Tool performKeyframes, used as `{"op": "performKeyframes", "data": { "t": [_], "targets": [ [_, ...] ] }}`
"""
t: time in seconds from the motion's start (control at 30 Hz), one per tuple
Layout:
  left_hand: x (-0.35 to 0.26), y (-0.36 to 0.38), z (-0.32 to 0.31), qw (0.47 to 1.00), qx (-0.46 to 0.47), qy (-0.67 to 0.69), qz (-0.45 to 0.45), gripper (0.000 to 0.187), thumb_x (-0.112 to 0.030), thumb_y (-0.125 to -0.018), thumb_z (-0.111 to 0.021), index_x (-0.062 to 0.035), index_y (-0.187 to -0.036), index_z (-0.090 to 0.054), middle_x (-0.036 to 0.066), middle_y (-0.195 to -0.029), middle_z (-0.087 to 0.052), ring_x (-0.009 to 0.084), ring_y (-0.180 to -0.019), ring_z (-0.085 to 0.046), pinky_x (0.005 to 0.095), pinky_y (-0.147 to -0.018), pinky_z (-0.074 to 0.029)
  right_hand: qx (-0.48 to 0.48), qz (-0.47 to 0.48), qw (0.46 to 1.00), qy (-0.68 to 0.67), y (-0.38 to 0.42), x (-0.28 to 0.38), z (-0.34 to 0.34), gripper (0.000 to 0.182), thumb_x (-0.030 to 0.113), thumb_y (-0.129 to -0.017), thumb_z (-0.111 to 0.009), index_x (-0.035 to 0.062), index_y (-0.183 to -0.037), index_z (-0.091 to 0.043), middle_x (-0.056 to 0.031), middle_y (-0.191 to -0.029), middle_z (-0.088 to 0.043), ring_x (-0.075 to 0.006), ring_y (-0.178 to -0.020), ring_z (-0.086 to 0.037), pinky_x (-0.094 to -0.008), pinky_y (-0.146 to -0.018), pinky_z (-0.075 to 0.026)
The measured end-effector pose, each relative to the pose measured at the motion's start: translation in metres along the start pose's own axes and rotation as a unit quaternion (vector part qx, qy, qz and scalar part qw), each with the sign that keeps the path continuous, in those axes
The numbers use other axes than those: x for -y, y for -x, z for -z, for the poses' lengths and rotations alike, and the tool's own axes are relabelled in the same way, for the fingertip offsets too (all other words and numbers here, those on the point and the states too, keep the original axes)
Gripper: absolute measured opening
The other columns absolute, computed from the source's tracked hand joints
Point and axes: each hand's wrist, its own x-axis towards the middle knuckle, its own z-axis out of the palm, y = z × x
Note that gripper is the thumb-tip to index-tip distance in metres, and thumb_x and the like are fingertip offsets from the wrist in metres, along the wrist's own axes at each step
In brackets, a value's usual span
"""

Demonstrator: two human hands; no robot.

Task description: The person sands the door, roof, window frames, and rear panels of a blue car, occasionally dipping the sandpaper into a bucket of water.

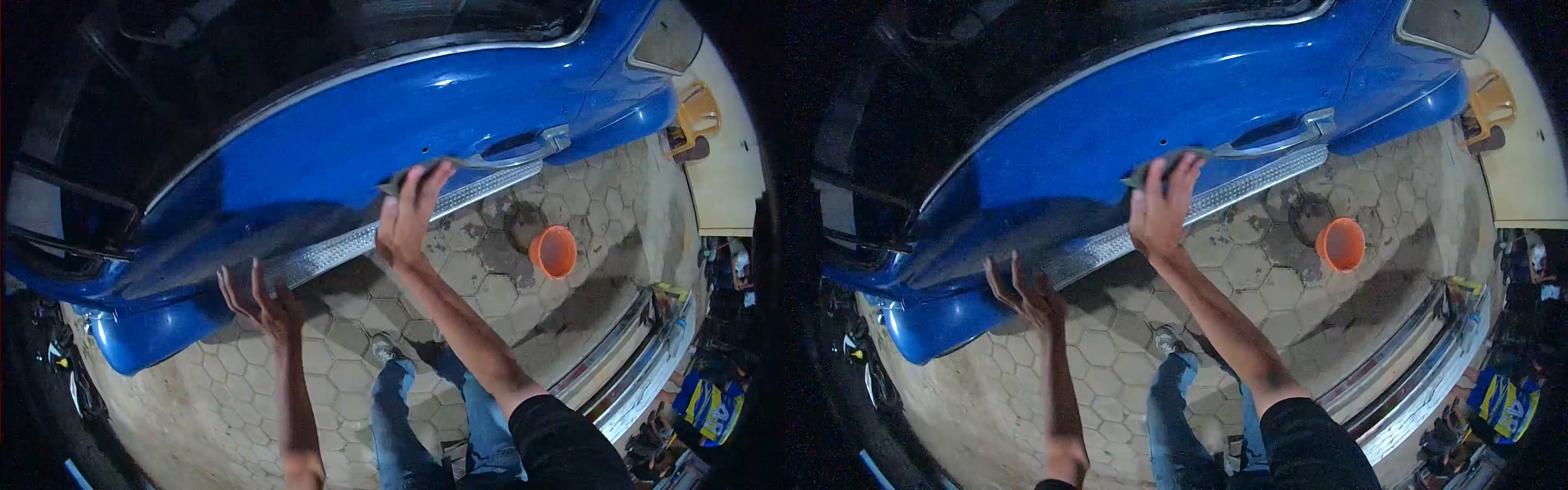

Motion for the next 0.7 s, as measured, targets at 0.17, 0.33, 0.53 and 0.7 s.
{"op": "performKeyframes", "data": {
  "t": [0.17, 0.33, 0.53, 0.7],
  "targets": [
    [0.016, -0.032, -0.064, 0.987, -0.154, -0.015, -0.050, 0.045, -0.036, -0.103, -0.036, -0.0123, -0.140, -0.044, 0.024, -0.153, -0.025, 0.0447, -0.143, -0.020, 0.0611, -0.115, -0.016, 0.040, 0.204, 0.971, 0.120, -0.012, -0.043, 0.011, 0.054, 0.025, -0.089, -0.057, 0.0213, -0.142, -0.047, -0.0239, -0.157, -0.018, -0.0543, -0.139, -0.021, -0.0738, -0.107, -0.013],
    [0.040, -0.023, -0.105, 0.967, -0.237, -0.062, -0.069, 0.045, -0.038, -0.104, -0.031, -0.0120, -0.139, -0.044, 0.024, -0.153, -0.028, 0.0431, -0.145, -0.019, 0.0609, -0.116, -0.011, 0.001, 0.079, 0.981, 0.178, -0.051, 0.032, 0.003, 0.051, 0.030, -0.085, -0.062, 0.0272, -0.135, -0.056, -0.0156, -0.154, -0.032, -0.0494, -0.139, -0.026, -0.0745, -0.106, -0.015],
    [0.044, -0.026, -0.102, 0.960, -0.249, -0.077, -0.100, 0.046, -0.035, -0.104, -0.031, -0.0091, -0.139, -0.043, 0.022, -0.151, -0.032, 0.0445, -0.142, -0.025, 0.0628, -0.115, -0.013, -0.009, 0.238, 0.955, 0.176, -0.036, -0.010, 0.005, 0.051, 0.032, -0.085, -0.062, 0.0379, -0.135, -0.055, -0.0050, -0.155, -0.034, -0.0327, -0.142, -0.030, -0.0720, -0.107, -0.016],
    [0.055, -0.021, -0.097, 0.965, -0.247, -0.054, -0.070, 0.052, -0.035, -0.099, -0.039, -0.0089, -0.143, -0.041, 0.020, -0.153, -0.031, 0.0425, -0.144, -0.022, 0.0604, -0.116, -0.010, -0.045, 0.139, 0.982, 0.120, -0.066, 0.065, -0.001, 0.041, 0.030, -0.089, -0.059, 0.0396, -0.129, -0.060, 0.0018, -0.152, -0.040, -0.0301, -0.143, -0.030, -0.0647, -0.112, -0.017]
  ]
}}
